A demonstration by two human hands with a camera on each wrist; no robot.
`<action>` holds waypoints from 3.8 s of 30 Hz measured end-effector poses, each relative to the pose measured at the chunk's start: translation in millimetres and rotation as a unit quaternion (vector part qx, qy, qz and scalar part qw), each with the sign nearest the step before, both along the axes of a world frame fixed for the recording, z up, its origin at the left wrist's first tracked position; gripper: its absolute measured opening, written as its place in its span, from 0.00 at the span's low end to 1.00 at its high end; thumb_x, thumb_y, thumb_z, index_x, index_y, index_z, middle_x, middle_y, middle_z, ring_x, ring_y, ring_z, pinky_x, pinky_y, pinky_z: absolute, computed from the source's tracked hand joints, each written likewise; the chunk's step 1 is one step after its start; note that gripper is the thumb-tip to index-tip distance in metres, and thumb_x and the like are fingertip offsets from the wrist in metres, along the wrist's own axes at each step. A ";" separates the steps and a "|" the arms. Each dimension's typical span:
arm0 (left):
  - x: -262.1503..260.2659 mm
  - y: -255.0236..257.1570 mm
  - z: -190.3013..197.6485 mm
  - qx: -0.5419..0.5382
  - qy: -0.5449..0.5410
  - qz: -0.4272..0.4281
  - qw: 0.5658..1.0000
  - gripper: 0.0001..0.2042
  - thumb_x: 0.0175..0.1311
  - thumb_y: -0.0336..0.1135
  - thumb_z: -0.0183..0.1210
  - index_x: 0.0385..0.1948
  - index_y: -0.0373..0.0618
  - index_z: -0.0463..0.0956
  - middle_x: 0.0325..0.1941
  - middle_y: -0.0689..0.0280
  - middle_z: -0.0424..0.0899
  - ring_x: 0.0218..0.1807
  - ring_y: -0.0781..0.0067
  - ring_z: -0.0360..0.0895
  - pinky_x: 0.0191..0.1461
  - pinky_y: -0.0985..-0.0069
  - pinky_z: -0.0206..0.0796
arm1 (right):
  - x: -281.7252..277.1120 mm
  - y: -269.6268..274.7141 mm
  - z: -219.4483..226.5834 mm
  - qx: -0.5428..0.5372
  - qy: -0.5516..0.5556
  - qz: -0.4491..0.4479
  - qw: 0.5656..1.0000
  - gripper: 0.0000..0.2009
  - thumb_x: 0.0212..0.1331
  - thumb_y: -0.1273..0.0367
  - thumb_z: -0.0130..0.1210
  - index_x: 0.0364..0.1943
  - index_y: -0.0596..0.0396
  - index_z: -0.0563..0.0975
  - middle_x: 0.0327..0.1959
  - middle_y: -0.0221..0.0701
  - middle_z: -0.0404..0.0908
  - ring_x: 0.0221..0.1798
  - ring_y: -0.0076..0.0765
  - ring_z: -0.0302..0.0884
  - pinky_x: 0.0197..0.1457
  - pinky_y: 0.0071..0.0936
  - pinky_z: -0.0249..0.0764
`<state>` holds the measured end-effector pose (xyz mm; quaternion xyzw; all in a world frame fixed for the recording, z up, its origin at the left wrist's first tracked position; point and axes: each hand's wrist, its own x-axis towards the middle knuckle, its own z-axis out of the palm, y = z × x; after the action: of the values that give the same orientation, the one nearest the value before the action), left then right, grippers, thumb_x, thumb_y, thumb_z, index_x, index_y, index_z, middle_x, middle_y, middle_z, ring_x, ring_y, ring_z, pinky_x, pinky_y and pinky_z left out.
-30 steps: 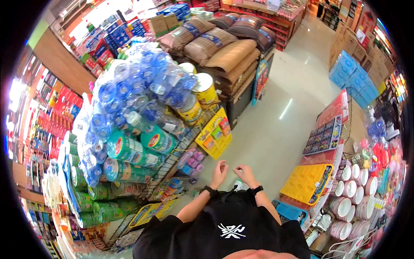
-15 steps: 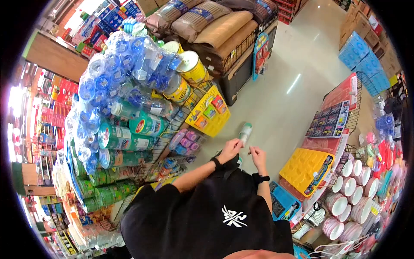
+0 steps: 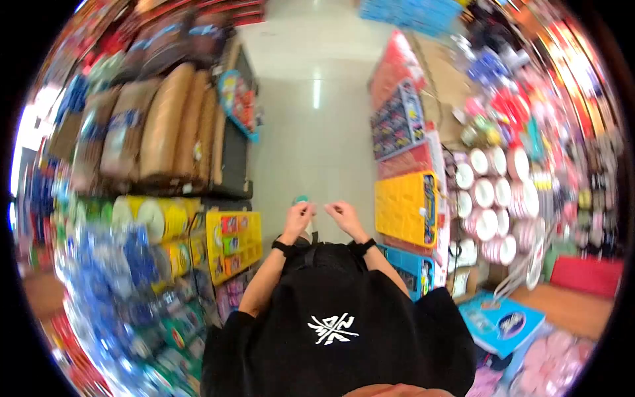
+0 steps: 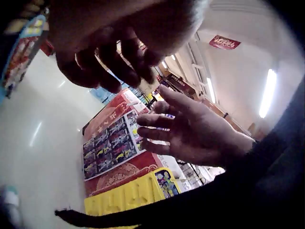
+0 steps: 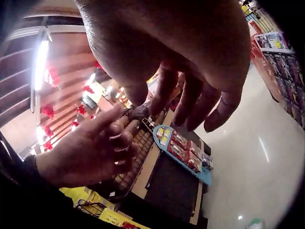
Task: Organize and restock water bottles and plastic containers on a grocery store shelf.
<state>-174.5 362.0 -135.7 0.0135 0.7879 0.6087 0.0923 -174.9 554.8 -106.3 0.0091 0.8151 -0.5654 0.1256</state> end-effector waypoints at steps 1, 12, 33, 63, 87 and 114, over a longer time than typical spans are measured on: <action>-10.8 2.3 6.1 0.002 -0.003 -0.033 0.999 0.11 0.64 0.37 0.54 0.30 0.37 0.78 0.24 0.62 0.79 0.26 0.75 0.74 0.30 0.75 0.66 | -7.6 -1.6 4.3 0.002 -0.003 -0.033 0.999 0.11 0.58 0.65 0.58 0.32 0.61 0.79 0.28 0.34 0.78 0.32 0.27 0.76 0.39 0.26 0.73; -110.1 32.7 -6.0 -0.050 -0.099 -0.111 0.988 0.13 0.63 0.38 0.57 0.41 0.37 0.75 0.36 0.58 0.83 0.39 0.69 0.81 0.43 0.73 0.72 | -73.7 18.4 11.3 0.001 -0.001 -0.075 0.997 0.13 0.57 0.63 0.57 0.31 0.62 0.78 0.28 0.37 0.78 0.31 0.33 0.75 0.38 0.29 0.72; -253.1 240.6 10.9 -0.056 -0.090 -0.138 0.985 0.18 0.62 0.42 0.57 0.48 0.40 0.74 0.39 0.57 0.82 0.38 0.67 0.80 0.44 0.71 0.73 | -248.2 230.7 -0.8 -0.085 0.061 -0.180 0.978 0.11 0.56 0.70 0.58 0.42 0.59 0.77 0.24 0.29 0.78 0.29 0.20 0.73 0.34 0.20 0.72; -517.3 146.9 0.5 -0.036 -0.091 -0.111 0.989 0.19 0.65 0.44 0.55 0.50 0.38 0.72 0.45 0.56 0.79 0.44 0.66 0.78 0.49 0.70 0.71 | -491.9 135.5 -0.8 -0.075 0.018 -0.083 0.994 0.11 0.55 0.67 0.60 0.32 0.63 0.78 0.29 0.35 0.80 0.32 0.29 0.77 0.37 0.27 0.73; -710.0 211.8 -15.9 -0.008 -0.078 -0.135 0.988 0.14 0.65 0.43 0.54 0.35 0.39 0.78 0.26 0.63 0.81 0.30 0.74 0.78 0.35 0.76 0.69 | -672.6 206.6 0.3 0.002 0.001 -0.056 0.998 0.12 0.54 0.65 0.60 0.32 0.62 0.79 0.24 0.35 0.80 0.26 0.27 0.76 0.31 0.25 0.69; -908.4 366.4 38.3 -0.031 -0.132 -0.288 0.948 0.11 0.67 0.35 0.52 0.39 0.34 0.73 0.33 0.62 0.81 0.38 0.74 0.79 0.44 0.77 0.71 | -846.0 317.2 19.7 -0.216 0.007 -0.288 0.933 0.10 0.62 0.66 0.55 0.39 0.60 0.75 0.34 0.27 0.79 0.35 0.19 0.76 0.41 0.20 0.73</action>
<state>-1082.9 728.4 -97.4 0.1564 0.7498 0.5275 0.3675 -1020.9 872.0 -86.6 0.2120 0.6366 -0.7398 -0.0497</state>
